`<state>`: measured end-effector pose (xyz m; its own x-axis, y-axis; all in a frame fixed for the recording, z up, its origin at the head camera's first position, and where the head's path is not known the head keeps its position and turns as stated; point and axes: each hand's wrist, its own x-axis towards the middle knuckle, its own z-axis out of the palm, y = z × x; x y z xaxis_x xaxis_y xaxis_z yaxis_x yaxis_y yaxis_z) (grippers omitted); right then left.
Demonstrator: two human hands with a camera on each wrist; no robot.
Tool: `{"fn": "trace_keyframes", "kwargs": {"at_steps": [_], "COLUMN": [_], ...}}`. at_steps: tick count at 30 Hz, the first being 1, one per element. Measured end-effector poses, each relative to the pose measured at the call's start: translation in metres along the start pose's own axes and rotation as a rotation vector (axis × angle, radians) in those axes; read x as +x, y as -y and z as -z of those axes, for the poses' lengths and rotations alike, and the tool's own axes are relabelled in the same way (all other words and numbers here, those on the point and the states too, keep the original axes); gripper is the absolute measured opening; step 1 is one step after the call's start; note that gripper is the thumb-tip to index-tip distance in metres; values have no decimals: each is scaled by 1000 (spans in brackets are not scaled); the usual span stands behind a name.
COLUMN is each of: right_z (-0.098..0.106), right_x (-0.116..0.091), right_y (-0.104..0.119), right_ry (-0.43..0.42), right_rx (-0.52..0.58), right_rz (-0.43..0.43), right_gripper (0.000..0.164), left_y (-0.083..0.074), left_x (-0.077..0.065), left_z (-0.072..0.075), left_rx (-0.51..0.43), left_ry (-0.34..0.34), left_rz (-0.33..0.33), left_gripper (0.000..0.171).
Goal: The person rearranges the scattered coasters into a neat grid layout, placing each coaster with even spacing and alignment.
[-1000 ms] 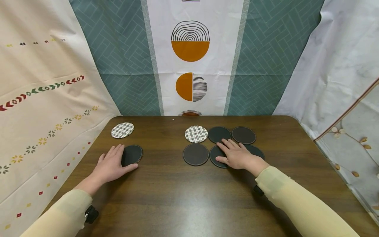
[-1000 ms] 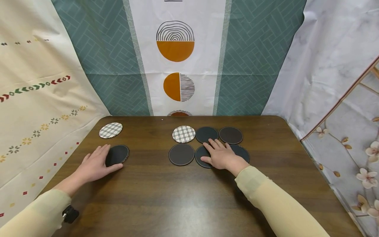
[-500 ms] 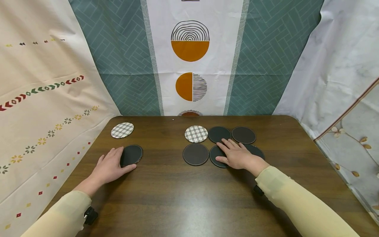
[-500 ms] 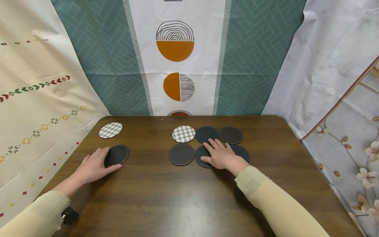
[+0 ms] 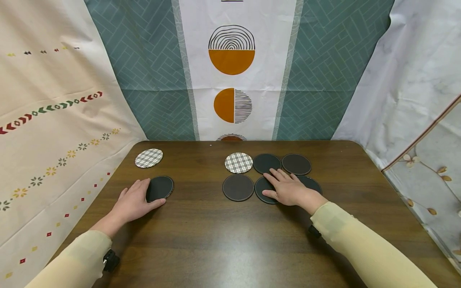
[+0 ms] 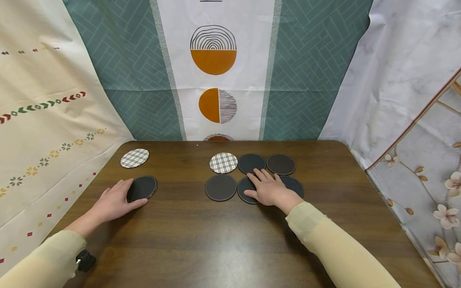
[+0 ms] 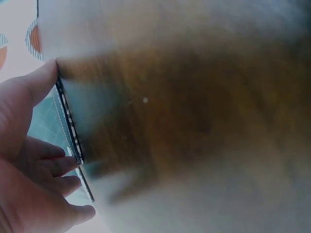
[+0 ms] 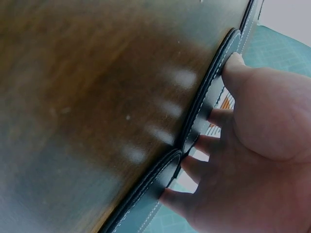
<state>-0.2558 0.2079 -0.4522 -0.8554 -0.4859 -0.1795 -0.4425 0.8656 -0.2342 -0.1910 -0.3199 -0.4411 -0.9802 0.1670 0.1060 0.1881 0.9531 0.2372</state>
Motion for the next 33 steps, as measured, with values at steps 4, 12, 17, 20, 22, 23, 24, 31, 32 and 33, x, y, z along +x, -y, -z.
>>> {"fn": "trace_keyframes", "kwargs": {"at_steps": [4,12,17,20,22,23,24,31,32,33], "right_z": [-1,-1,-1,-1,-1,-1,-1,1,2,4], "right_x": [1,1,2,3,4,4,4,0,-1,-3], "right_y": [-2,-1,-1,-1,-2,-2,-3,0,2,5], "right_ry": [1,5,7,6,4,4,4,-1,2,7], "right_rx": [1,-2,-4,-10,-12,-12,-11,-9,-8,-8], "right_rz": [-1,-3,-7,-8,-9,-9,-9,-8,-12,-11], "right_gripper": [85,85,84,84,84,84,84,82,82,82], "left_y": [0,0,1,2,3,3,3,2,2,2], "left_x": [1,3,6,7,7,8,8,9,9,9], "left_z": [0,0,-1,-1,-1,-1,-1,-1,-1,-1], "left_rx": [-5,-7,-9,-12,-11,-11,-10,-10,-9,-8], "left_ry": [1,14,20,17,16,16,16,21,22,21], "left_rz": [-1,3,-1,-3,-4,-4,-5,-7,-8,-8], "left_gripper": [96,96,94,93,94,94,94,97,97,98]}}
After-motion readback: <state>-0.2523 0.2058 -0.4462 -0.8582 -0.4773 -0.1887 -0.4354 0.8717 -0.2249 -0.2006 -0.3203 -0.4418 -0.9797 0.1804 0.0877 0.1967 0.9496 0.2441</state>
